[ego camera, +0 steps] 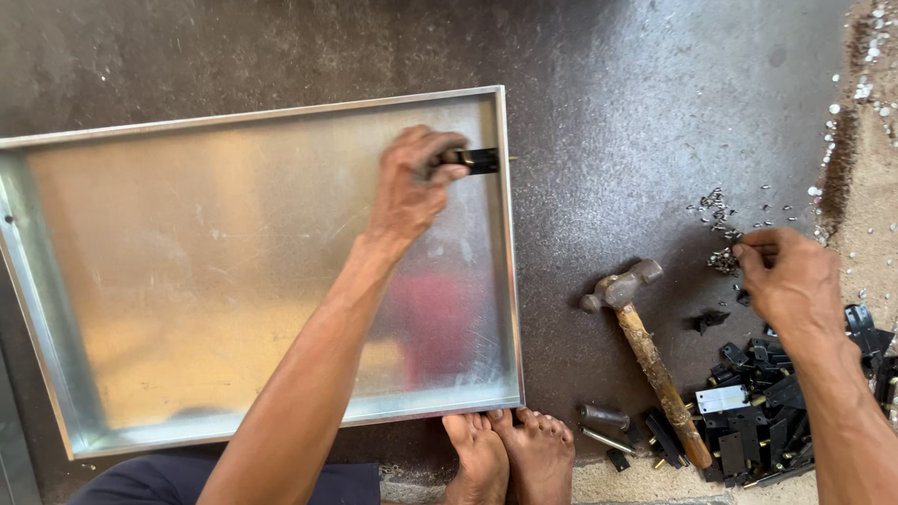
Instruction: The person attaches black brackets to metal trays using a hammer to secure pins or fasteners. They handle multiple trays one at a time, picking them from a stack, attaching a bracket to each corner, and placing them back on the floor.
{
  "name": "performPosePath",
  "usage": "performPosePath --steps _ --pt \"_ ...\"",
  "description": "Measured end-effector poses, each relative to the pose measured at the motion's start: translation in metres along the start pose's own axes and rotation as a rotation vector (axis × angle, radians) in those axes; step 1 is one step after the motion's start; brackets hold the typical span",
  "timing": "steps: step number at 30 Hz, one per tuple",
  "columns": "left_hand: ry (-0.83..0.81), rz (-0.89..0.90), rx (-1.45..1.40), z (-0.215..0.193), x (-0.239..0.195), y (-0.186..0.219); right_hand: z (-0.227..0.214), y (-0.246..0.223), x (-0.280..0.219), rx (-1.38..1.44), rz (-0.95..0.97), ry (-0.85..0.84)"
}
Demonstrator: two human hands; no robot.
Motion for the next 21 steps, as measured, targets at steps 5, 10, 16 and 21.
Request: performPosePath --steps 5,10,16,21 --pt "0.051 0.305 0.019 0.006 0.002 0.017 0.002 0.007 -0.002 -0.015 -0.032 0.057" --pt "0.185 0.287 0.088 0.001 -0.006 0.010 -0.002 0.007 -0.002 -0.071 -0.074 0.087" --pt "0.195 0.255 0.065 0.006 -0.008 0.003 -0.003 -0.075 -0.015 -0.024 -0.611 0.326" --pt "0.197 0.251 0.057 0.002 -0.009 0.005 0.041 -0.207 -0.001 0.120 -1.009 0.302"
Point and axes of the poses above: each hand's wrist, its own x-axis towards the middle knuckle, its own z-axis out of the palm, y = z × x, the point moved 4 cm from there along x, towards the middle knuckle, and after that the axes turned 3 degrees about -x, right-handed, at the moved point
